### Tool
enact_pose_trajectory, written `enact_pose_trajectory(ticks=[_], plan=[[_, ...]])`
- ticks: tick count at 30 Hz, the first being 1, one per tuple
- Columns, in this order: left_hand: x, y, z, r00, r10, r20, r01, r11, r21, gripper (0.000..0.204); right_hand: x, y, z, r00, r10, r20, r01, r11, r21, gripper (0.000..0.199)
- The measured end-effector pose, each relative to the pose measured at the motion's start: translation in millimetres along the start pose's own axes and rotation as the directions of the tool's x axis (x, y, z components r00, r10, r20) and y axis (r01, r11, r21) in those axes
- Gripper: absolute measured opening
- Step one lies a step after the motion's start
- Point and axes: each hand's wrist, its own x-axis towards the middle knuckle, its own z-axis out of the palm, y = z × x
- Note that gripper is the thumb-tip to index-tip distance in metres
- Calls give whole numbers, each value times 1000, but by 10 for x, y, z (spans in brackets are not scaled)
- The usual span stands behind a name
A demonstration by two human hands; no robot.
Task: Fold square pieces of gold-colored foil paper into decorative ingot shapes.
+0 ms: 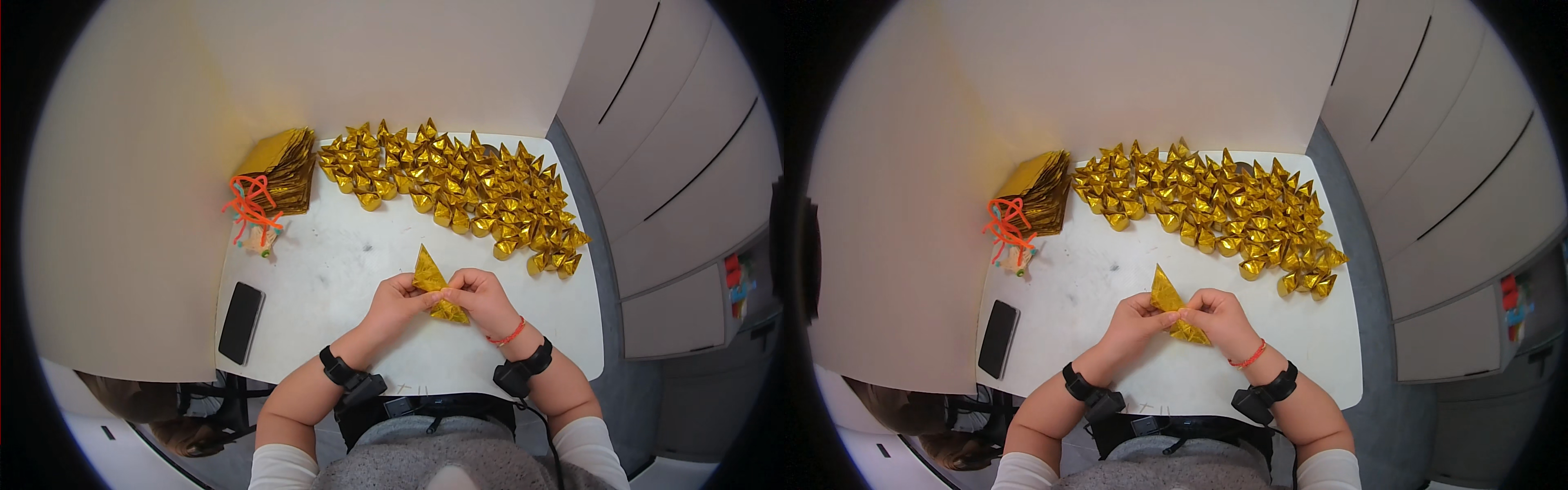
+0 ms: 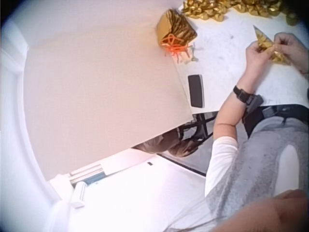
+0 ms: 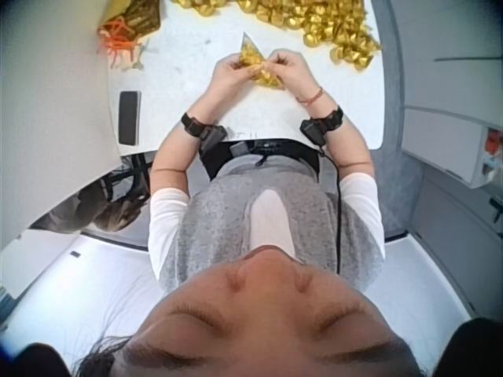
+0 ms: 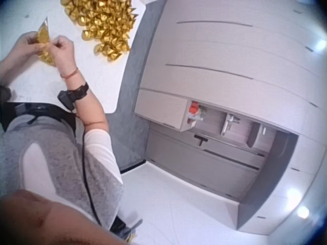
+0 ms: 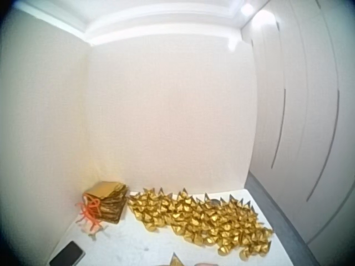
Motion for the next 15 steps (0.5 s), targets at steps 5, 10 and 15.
enact_pose_trajectory(ticks=[5, 10, 15], plan=[[-2, 37, -44, 995, -94, -36, 94, 995, 26, 16, 32, -6, -31, 998, -3, 67, 7, 998, -59, 10], [24, 3, -131, 994, -113, -8, 110, 979, -169, 16, 33, -87, -64, 975, 154, 160, -144, 987, -71, 12], [0, 104, -94, 999, 20, 40, -25, 991, 128, 19, -16, -57, -58, 975, 108, 196, -114, 993, 17, 11]])
